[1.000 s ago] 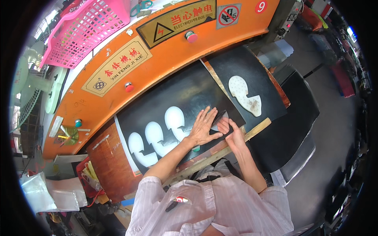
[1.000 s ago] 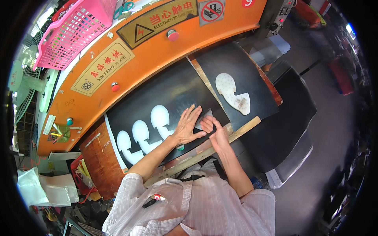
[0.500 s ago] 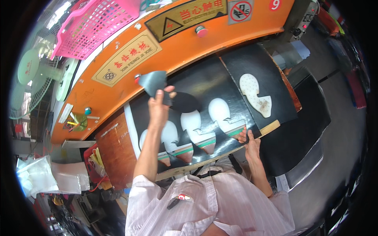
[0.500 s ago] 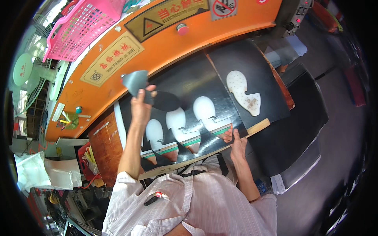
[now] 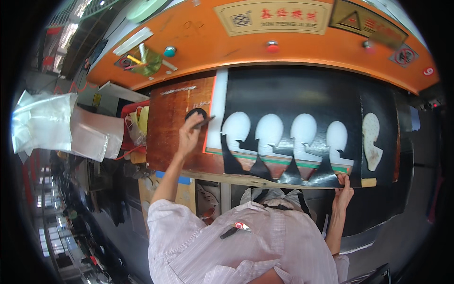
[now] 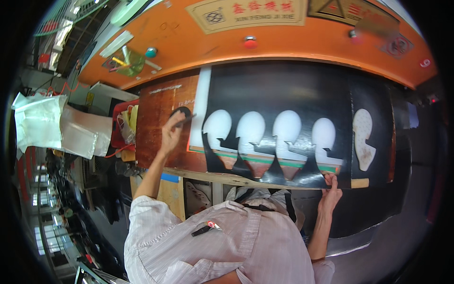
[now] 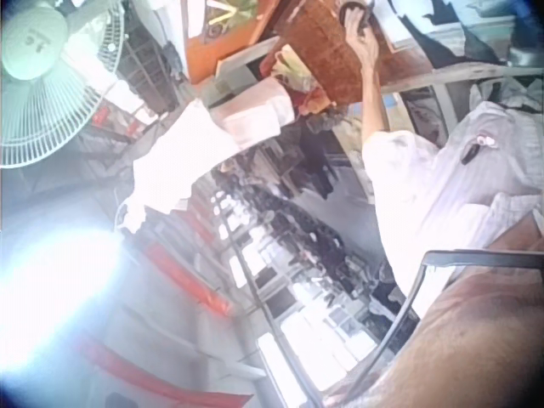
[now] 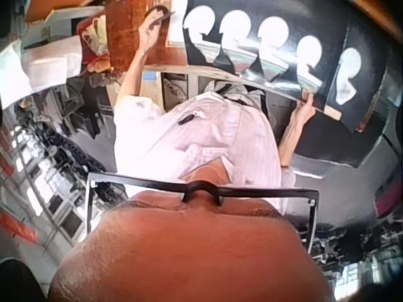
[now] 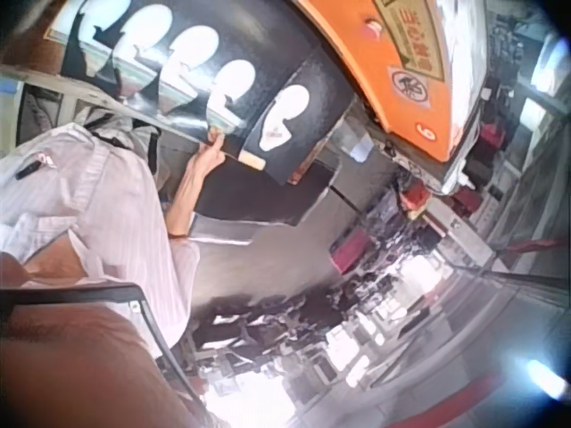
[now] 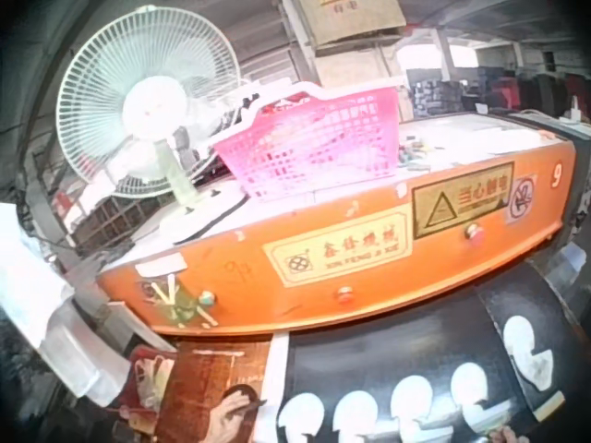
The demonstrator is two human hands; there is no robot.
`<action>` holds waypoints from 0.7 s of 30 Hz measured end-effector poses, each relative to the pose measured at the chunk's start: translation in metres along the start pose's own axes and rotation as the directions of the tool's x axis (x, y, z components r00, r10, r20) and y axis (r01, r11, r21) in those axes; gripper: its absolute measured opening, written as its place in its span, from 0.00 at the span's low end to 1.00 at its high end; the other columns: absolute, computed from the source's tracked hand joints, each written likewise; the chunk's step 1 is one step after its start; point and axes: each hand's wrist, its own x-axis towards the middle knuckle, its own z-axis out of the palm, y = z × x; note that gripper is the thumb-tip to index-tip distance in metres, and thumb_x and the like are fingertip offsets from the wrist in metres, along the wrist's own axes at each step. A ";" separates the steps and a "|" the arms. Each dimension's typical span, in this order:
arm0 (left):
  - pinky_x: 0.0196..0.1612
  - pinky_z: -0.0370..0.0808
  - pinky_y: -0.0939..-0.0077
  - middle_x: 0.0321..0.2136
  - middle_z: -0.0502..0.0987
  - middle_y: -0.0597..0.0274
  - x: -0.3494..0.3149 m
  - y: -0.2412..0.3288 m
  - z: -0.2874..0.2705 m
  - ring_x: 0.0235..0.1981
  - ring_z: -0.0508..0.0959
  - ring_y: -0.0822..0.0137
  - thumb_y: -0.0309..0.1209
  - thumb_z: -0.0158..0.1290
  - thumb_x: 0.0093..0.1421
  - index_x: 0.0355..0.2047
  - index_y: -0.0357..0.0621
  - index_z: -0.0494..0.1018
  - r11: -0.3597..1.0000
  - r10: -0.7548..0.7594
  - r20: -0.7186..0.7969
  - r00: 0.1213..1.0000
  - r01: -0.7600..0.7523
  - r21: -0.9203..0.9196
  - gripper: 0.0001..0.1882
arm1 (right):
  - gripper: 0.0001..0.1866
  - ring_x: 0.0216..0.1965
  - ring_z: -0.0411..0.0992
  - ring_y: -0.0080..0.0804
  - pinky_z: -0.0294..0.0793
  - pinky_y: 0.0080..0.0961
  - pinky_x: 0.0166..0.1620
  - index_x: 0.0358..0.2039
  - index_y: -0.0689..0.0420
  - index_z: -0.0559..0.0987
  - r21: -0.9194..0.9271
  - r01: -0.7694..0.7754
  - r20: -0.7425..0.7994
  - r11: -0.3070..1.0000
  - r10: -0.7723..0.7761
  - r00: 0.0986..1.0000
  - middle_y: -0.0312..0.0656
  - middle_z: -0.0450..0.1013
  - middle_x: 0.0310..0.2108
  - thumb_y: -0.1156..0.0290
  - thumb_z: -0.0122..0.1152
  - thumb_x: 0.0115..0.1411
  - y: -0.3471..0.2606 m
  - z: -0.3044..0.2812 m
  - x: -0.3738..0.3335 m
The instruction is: The person picks white shoe insole pieces from a wooden board and places them on a conveyor belt. They then apply black adhesive sheets to the insoles using a roller and press them down. The person repeats this process for multiple insoles, handling each one individually.
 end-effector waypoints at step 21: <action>0.72 0.55 0.50 0.65 0.69 0.41 -0.116 -0.001 -0.005 0.70 0.62 0.41 0.41 0.57 0.65 0.66 0.35 0.67 0.844 -0.356 -0.055 0.933 0.346 0.409 0.33 | 0.23 0.40 0.78 0.31 0.79 0.30 0.47 0.51 0.65 0.80 -0.036 0.119 -0.098 0.992 -0.122 0.988 0.43 0.80 0.43 0.54 0.57 0.74 -0.016 -0.043 0.042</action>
